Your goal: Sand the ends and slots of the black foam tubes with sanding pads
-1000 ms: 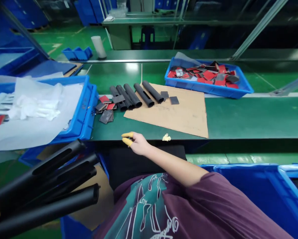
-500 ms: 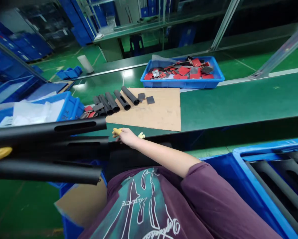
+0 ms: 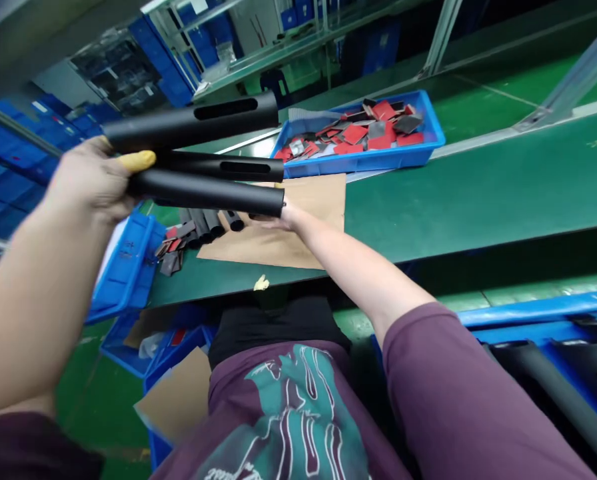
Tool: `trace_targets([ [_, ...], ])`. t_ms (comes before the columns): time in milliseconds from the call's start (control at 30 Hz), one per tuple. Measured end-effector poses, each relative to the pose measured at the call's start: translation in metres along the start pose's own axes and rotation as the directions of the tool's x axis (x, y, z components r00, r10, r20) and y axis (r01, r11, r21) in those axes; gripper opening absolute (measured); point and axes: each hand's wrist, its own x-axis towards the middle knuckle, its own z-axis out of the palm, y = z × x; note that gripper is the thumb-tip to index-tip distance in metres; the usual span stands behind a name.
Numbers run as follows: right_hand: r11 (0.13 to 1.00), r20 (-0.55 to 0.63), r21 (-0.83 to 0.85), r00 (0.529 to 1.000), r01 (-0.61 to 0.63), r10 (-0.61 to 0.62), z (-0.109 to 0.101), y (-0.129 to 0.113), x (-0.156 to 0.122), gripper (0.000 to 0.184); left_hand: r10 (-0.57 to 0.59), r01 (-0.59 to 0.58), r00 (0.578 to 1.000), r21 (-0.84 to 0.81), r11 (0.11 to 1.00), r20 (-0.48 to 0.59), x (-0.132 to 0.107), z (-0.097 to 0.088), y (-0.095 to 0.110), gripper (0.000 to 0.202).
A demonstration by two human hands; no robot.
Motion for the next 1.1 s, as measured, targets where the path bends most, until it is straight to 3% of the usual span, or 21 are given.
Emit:
trace_targets([
  [100,0.999,-0.114,-0.016,0.993,-0.035,0.033,-0.034,-0.022,0.004,0.043,-0.057,0.058,0.997,0.016,0.998,-0.043,0.010,0.036,-0.014,0.026],
  [233,0.992,-0.235,-0.105,0.971,-0.072,0.046,-0.056,-0.027,0.005,0.052,-0.120,0.119,0.992,-0.031,0.992,-0.043,0.015,0.063,-0.020,0.024],
  [467,0.992,-0.352,-0.117,0.936,-0.052,0.008,-0.077,-0.035,-0.007,0.066,-0.189,0.191,0.982,-0.172,0.966,0.025,0.016,0.083,-0.023,0.023],
  [600,0.990,-0.466,-0.133,0.884,-0.034,-0.032,-0.104,-0.045,-0.028,0.080,-0.235,0.263,0.964,-0.316,0.912,0.123,0.019,0.089,-0.051,0.027],
  [733,0.989,-0.522,-0.141,0.852,-0.038,-0.042,-0.124,-0.041,-0.044,0.092,-0.314,0.352,0.936,-0.374,0.858,0.159,0.008,0.096,-0.085,0.025],
  [900,0.985,-0.530,-0.154,0.848,-0.077,-0.017,-0.117,-0.027,-0.056,0.098,-0.429,0.448,0.892,-0.387,0.806,0.138,-0.012,0.093,-0.115,0.028],
  [1100,0.978,-0.571,-0.205,0.816,-0.039,-0.087,-0.091,-0.002,-0.058,0.089,-0.463,0.469,0.878,-0.414,0.780,0.124,-0.030,0.070,-0.144,0.030],
])
